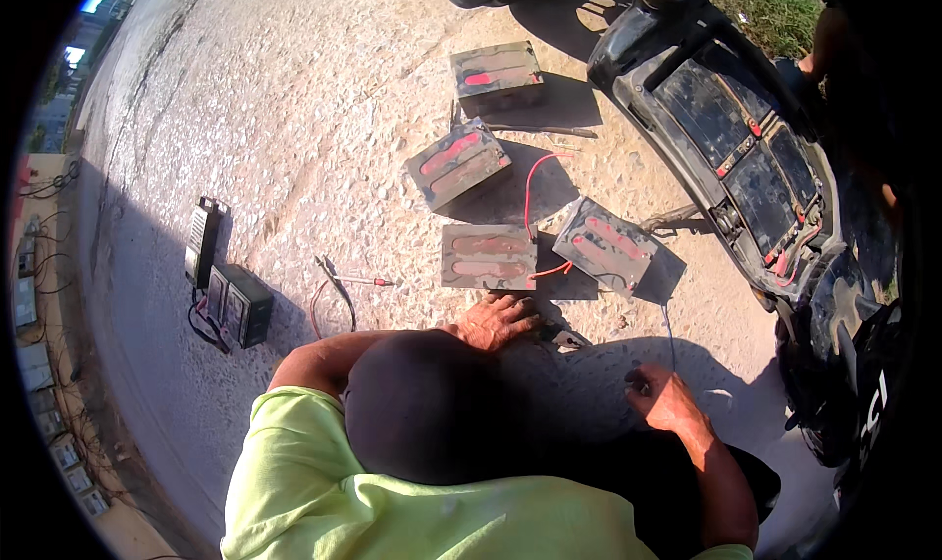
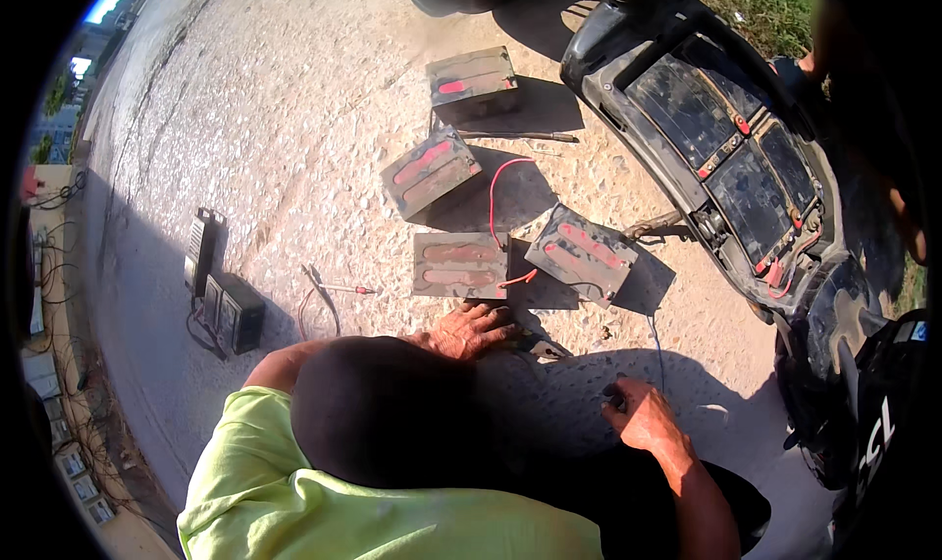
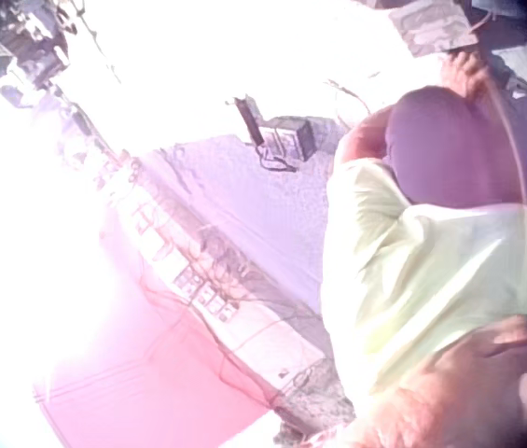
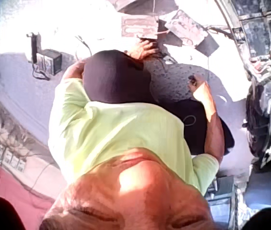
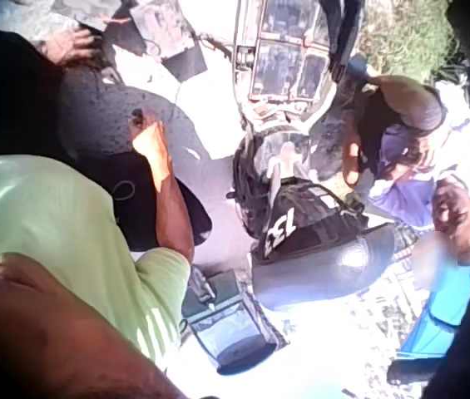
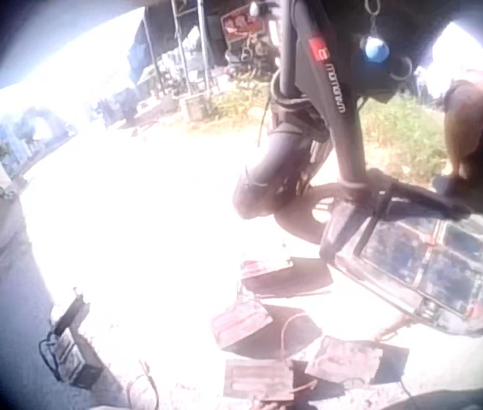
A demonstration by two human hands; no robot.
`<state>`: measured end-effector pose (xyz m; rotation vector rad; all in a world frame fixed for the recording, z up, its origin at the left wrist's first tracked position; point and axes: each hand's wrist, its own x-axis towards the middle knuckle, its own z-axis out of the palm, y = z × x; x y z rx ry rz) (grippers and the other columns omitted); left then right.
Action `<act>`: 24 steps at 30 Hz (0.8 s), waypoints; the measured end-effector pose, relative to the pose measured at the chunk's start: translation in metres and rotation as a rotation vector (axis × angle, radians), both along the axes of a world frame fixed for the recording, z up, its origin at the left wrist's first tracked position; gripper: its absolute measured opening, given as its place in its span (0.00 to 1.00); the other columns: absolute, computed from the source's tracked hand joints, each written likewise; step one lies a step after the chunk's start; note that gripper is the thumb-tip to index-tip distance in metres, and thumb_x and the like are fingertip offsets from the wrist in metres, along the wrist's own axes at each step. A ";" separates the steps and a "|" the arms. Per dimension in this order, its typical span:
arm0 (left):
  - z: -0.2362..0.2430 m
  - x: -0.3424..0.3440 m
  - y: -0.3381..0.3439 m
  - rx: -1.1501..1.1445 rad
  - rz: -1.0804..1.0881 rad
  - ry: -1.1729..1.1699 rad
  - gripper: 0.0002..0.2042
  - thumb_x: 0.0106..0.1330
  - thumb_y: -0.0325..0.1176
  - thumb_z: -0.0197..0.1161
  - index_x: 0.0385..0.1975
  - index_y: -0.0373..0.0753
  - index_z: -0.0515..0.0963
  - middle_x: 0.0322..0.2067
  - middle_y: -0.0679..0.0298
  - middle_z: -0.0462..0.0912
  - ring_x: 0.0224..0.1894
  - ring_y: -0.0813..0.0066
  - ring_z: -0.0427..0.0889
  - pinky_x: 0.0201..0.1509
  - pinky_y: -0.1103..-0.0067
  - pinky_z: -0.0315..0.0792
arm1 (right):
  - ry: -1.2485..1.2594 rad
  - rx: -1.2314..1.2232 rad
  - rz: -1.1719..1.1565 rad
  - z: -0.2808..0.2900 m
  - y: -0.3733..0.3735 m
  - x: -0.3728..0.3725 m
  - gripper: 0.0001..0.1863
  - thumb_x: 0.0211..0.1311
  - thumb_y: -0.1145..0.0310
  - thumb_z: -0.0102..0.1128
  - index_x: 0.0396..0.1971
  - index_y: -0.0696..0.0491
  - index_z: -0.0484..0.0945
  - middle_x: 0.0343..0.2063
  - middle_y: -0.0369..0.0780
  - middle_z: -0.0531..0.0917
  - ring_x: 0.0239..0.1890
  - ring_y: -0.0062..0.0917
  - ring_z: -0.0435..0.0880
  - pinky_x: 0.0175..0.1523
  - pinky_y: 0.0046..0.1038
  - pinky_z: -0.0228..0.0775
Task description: The person installs several batteries into the under-seat compartment of a scooter. They place each battery into the compartment, connect the red and black wires between them, and tighten the terminal nuts using a wrench and pliers.
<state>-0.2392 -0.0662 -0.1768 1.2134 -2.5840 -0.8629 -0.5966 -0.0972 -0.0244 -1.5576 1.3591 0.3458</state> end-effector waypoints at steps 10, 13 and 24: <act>-0.072 -0.017 0.045 0.178 0.260 0.125 0.19 0.66 0.39 0.58 0.57 0.44 0.76 0.49 0.54 0.74 0.51 0.56 0.80 0.44 0.60 0.79 | -0.075 -0.106 0.079 -0.052 0.009 -0.009 0.18 0.54 0.71 0.70 0.45 0.59 0.83 0.40 0.49 0.87 0.39 0.40 0.87 0.44 0.36 0.80; -0.076 -0.006 0.057 0.353 0.281 0.307 0.20 0.67 0.38 0.58 0.58 0.40 0.74 0.49 0.50 0.73 0.48 0.51 0.83 0.41 0.59 0.80 | -0.055 -0.097 0.138 -0.047 -0.002 0.000 0.18 0.55 0.70 0.69 0.46 0.60 0.83 0.40 0.49 0.88 0.40 0.40 0.88 0.46 0.36 0.80; 0.021 0.035 0.018 1.495 0.255 0.732 0.33 0.61 0.22 0.68 0.69 0.38 0.68 0.63 0.57 0.77 0.68 0.67 0.71 0.74 0.70 0.60 | 0.059 -0.088 0.136 -0.034 -0.028 0.000 0.24 0.61 0.58 0.67 0.52 0.57 0.80 0.50 0.50 0.85 0.55 0.47 0.83 0.58 0.43 0.76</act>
